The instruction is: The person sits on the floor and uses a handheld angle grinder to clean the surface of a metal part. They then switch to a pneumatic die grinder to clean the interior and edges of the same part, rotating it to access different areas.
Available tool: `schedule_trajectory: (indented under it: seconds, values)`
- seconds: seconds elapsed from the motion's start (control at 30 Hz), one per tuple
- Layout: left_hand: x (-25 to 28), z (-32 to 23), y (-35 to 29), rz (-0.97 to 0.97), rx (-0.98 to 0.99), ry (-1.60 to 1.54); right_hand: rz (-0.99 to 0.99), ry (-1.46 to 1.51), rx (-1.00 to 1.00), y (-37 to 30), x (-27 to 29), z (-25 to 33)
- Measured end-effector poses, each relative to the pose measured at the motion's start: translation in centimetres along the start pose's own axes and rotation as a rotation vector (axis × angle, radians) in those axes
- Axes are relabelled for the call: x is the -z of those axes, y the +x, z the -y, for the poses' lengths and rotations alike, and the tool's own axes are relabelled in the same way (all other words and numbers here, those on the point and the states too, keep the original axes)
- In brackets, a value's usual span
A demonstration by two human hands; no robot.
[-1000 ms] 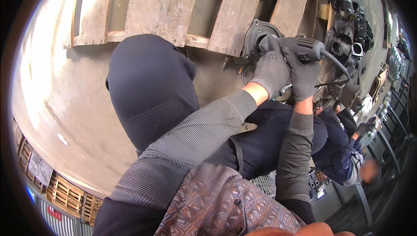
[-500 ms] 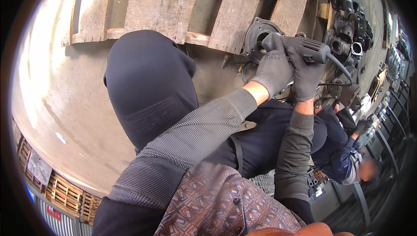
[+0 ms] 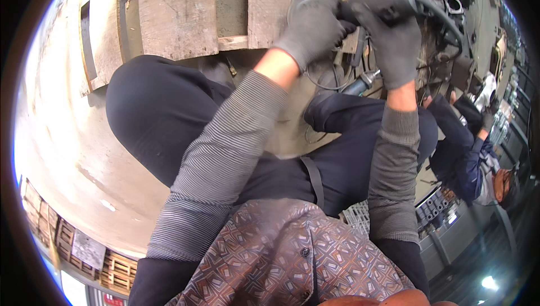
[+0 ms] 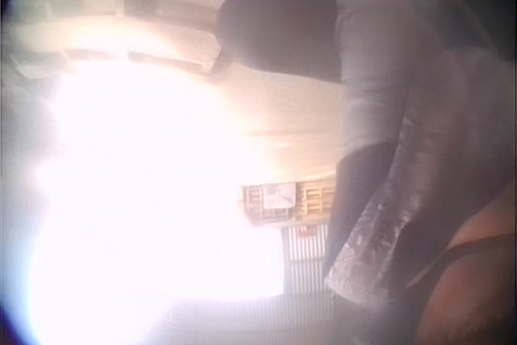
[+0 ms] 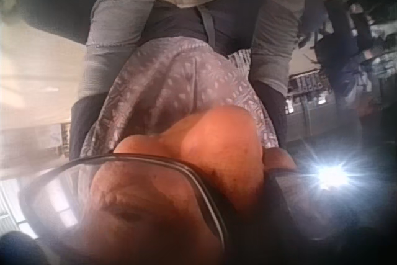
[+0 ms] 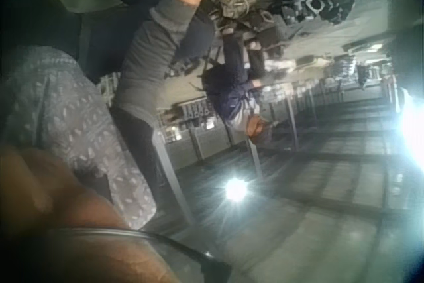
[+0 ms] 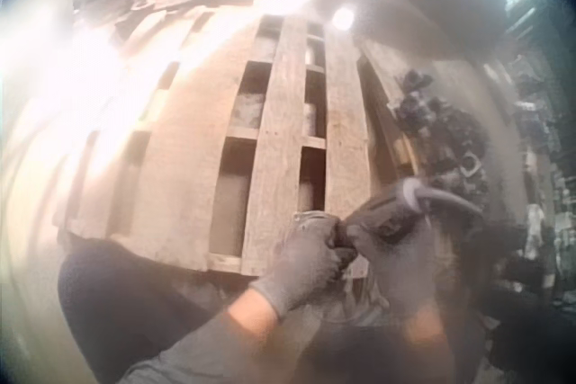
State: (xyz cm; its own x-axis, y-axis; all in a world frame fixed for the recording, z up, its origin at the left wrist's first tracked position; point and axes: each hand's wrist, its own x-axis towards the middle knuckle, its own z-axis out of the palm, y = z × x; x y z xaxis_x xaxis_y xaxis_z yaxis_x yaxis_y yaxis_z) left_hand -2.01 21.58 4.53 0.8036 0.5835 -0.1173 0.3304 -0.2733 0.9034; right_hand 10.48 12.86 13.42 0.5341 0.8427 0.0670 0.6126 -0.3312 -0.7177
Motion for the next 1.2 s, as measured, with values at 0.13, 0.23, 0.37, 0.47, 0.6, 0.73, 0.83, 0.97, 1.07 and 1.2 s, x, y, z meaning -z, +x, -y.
schedule_trajectory:
  seconds: [0.13,0.23,0.37,0.47,0.6,0.73,0.83,0.97,1.07,1.2]
  values:
    - [1.0,0.5,0.1,0.113,0.194,-0.289,-0.051,0.228,-0.139,0.0,-0.3,0.4]
    - [1.7,0.3,0.1,0.081,0.069,-0.080,-0.030,0.405,-0.114,0.0,-0.2,0.7]
    - [3.3,-1.4,0.2,0.173,0.063,-0.031,-0.062,0.178,-0.164,-0.5,0.4,1.0]
    - [4.7,-2.9,0.7,0.188,-0.078,0.158,-0.124,0.247,-0.029,-0.1,0.7,0.5]
    - [6.1,-3.2,2.2,0.386,-0.111,0.310,-0.037,0.152,-0.010,-0.4,0.1,-0.4]
    - [5.1,-2.3,1.7,0.288,-0.013,-0.025,0.002,0.293,-0.066,-0.7,0.1,-0.6]
    - [3.9,-2.7,1.5,0.272,0.052,-0.234,-0.094,0.282,-0.054,-0.4,0.1,-0.7]
    - [3.5,-3.6,1.0,0.195,-0.005,-0.078,-0.137,0.433,-0.025,0.0,-0.7,-1.3]
    - [2.6,-3.5,1.4,0.088,-0.149,0.003,-0.190,0.443,-0.017,-0.3,-0.5,-1.9]
    - [2.3,-2.3,3.0,0.151,-0.120,-0.007,-0.127,0.450,-0.009,0.1,-0.4,-2.1]
